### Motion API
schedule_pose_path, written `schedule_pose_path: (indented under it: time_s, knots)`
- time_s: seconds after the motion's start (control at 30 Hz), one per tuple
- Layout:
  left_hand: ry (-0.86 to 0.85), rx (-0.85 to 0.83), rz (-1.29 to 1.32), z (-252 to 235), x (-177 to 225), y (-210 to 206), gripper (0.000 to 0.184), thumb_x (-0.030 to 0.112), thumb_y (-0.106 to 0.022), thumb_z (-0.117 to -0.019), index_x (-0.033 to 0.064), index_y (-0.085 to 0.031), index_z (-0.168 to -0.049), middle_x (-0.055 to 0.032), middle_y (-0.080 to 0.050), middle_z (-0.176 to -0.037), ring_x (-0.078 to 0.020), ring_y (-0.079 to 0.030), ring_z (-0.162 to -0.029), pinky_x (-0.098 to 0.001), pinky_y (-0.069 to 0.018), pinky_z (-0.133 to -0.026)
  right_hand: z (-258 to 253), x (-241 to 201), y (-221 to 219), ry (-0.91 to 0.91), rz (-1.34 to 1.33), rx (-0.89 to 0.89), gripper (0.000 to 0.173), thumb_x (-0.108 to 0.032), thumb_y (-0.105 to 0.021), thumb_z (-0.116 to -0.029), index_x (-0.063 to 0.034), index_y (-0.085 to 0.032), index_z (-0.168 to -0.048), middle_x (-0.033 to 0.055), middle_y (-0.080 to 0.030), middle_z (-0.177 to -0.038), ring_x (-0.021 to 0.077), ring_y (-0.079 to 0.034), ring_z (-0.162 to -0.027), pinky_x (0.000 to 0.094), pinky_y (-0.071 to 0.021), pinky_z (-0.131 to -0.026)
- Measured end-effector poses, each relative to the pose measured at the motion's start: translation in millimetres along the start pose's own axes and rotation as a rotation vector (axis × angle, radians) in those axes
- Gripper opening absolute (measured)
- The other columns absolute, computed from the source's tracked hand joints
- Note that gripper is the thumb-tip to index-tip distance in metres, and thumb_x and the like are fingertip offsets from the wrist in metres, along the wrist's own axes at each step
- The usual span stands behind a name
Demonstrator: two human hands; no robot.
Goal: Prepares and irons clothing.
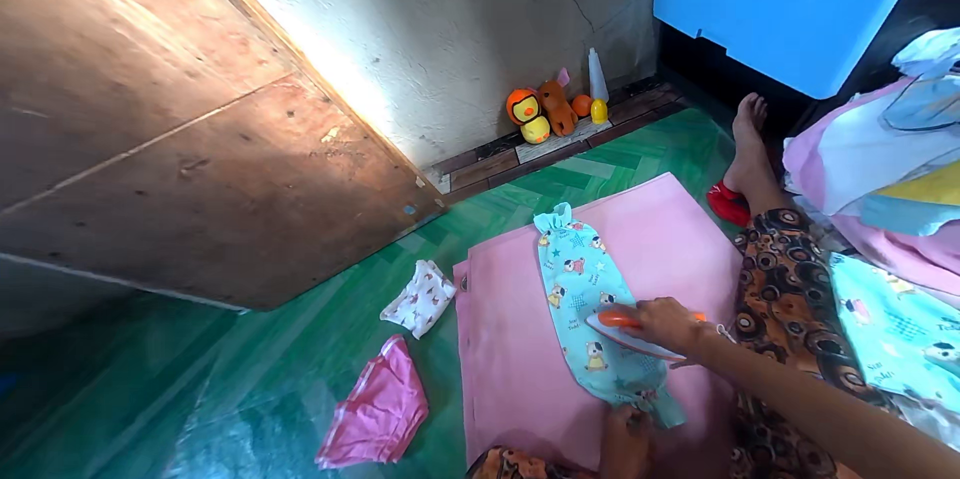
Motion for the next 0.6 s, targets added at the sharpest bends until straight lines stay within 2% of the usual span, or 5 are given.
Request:
schedule_pose_path:
  time_s: [0.17,0.37,0.6]
  knots:
    - [0.017,-0.005,-0.014,1,1,1,0.029,0.018,-0.059,-0.1048,-0.0075,-0.067,-0.115,-0.0181,-0.072,-0.093,-0.0214,-0.072,-0.076,-0.0387,-0.061,-0.078,-19,1,14,-0.134,-0.035,0.051,0.055,-0.047,-0.042,-0.1102,-0.0234,-0.04,-0.16,0.0268,-0.068,-0.121,0.0467,-0.067,-0.111,0.0611,-0.0512,-0.093]
    - [0.063,-0.007,-0.024,1,0,0,0.032,0.021,-0.058,-0.1054,-0.0071,-0.066,-0.118,-0.019,-0.073,-0.095,-0.023,-0.073,-0.078,-0.0396,-0.0606,-0.079,-55,-1,34,-0.25,-0.118,0.109,0.054,-0.047,-0.045,-0.1093,-0.0219,-0.044,-0.157,0.0244,-0.069,-0.124,0.0437,-0.066,-0.117,0.0595,-0.0507,-0.096]
    - [0.02,0.015,-0.019,1,-2,0,0.03,0.02,-0.058,-0.1048,-0.0071,-0.066,-0.115,-0.0183,-0.073,-0.091,-0.0223,-0.073,-0.075,-0.0389,-0.061,-0.077,-86,-14,38,-0.117,-0.126,0.044,0.055,-0.049,-0.049,-0.1075,-0.0253,-0.045,-0.157,0.0239,-0.067,-0.128,0.0436,-0.063,-0.123,0.0605,-0.0479,-0.101]
Point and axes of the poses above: each hand's wrist, its own z-axis away from the middle knuckle, its own y-axis out of the back of the hand, x = y × z, the point moved 5 cm from there along -z, towards the middle knuckle
